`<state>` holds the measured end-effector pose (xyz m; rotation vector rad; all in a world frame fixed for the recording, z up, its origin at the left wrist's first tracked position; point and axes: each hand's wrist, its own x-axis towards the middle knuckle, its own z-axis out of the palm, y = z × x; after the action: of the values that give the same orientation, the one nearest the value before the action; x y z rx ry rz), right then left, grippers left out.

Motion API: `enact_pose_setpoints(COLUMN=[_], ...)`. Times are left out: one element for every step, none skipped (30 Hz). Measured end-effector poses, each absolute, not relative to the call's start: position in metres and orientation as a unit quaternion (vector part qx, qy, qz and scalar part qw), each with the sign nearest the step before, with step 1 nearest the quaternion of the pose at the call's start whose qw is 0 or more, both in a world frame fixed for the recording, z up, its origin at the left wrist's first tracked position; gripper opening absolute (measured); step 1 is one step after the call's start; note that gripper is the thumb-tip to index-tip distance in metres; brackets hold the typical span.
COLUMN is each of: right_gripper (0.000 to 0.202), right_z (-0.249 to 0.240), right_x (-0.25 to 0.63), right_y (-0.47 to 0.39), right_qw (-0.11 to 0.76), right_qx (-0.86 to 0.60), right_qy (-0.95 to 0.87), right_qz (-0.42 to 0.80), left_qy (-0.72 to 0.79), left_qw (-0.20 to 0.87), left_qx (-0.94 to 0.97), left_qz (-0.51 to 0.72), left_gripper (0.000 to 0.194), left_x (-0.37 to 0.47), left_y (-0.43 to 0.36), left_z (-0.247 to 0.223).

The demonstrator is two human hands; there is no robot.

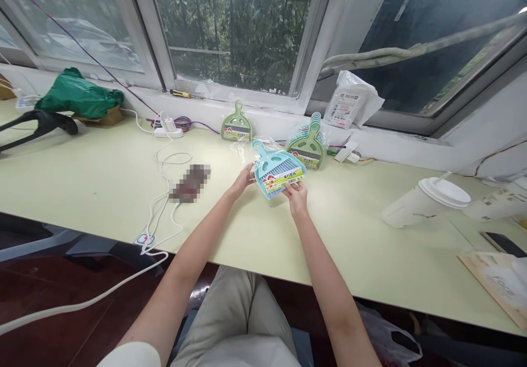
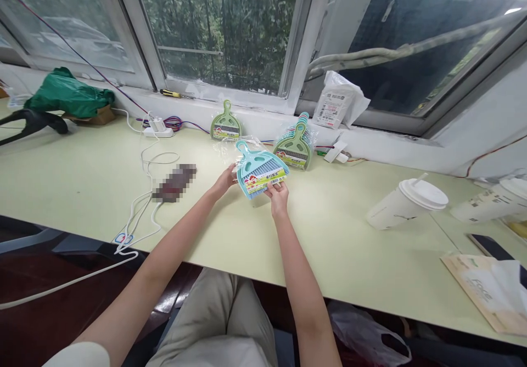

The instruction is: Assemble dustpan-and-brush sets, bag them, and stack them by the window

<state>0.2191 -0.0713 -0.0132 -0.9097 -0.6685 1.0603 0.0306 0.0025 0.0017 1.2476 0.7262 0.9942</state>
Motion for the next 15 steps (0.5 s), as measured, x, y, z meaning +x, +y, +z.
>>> enact_pose_setpoints(right_gripper=[0.047,0.046,0.046,0.047,0.048,0.048,0.049,0.049,0.048,0.048,0.048,0.048,0.048,0.047,0.046], right_z=[-0.013,-0.013,-0.013,-0.013,-0.013,-0.014,-0.014,-0.014,-0.013,-0.013,-0.012,-0.011,-0.01,-0.009,-0.008], right_x=[0.22,0.221,0.221,0.221,0.221,0.221,0.221,0.221,0.221,0.222,0.223,0.224,0.225,0.225,0.226], right_y=[-0.071,-0.071,-0.071,-0.07,-0.07,-0.07,-0.07,-0.069,-0.069,-0.069,-0.069,-0.07,-0.07,-0.07,-0.071], right_qw=[0.709,0.707,0.708,0.713,0.719,0.724,0.727,0.727,0.724,0.72,0.713,0.705,0.697,0.688,0.682], right_qx=[-0.414,-0.416,-0.416,-0.415,-0.414,-0.413,-0.413,-0.412,-0.412,-0.411,-0.409,-0.408,-0.408,-0.409,-0.41], right_qy=[-0.303,-0.303,-0.3,-0.295,-0.291,-0.288,-0.287,-0.289,-0.293,-0.299,-0.307,-0.316,-0.325,-0.334,-0.341], right_qz=[0.484,0.486,0.485,0.482,0.476,0.471,0.468,0.467,0.469,0.473,0.479,0.486,0.492,0.497,0.501], left_qy=[0.328,0.331,0.328,0.319,0.306,0.293,0.281,0.272,0.266,0.263,0.263,0.266,0.272,0.28,0.287], left_qw=[0.63,0.626,0.629,0.639,0.655,0.672,0.687,0.699,0.706,0.71,0.708,0.705,0.701,0.698,0.696], left_qx=[0.545,0.548,0.555,0.564,0.572,0.577,0.577,0.572,0.564,0.553,0.541,0.53,0.521,0.515,0.511], left_qz=[0.445,0.445,0.435,0.414,0.386,0.36,0.341,0.332,0.335,0.349,0.369,0.39,0.404,0.412,0.414], left_gripper=[0.062,0.065,0.067,0.067,0.065,0.062,0.059,0.056,0.054,0.052,0.05,0.049,0.048,0.046,0.044], left_x=[0.03,0.029,0.029,0.03,0.031,0.033,0.035,0.037,0.039,0.04,0.04,0.039,0.038,0.037,0.035], left_y=[0.003,0.002,0.001,-0.001,-0.004,-0.007,-0.009,-0.01,-0.011,-0.01,-0.009,-0.007,-0.006,-0.004,-0.004], left_z=[0.002,0.002,0.002,0.002,0.003,0.004,0.004,0.004,0.004,0.003,0.002,0.001,0.001,0.0,0.0])
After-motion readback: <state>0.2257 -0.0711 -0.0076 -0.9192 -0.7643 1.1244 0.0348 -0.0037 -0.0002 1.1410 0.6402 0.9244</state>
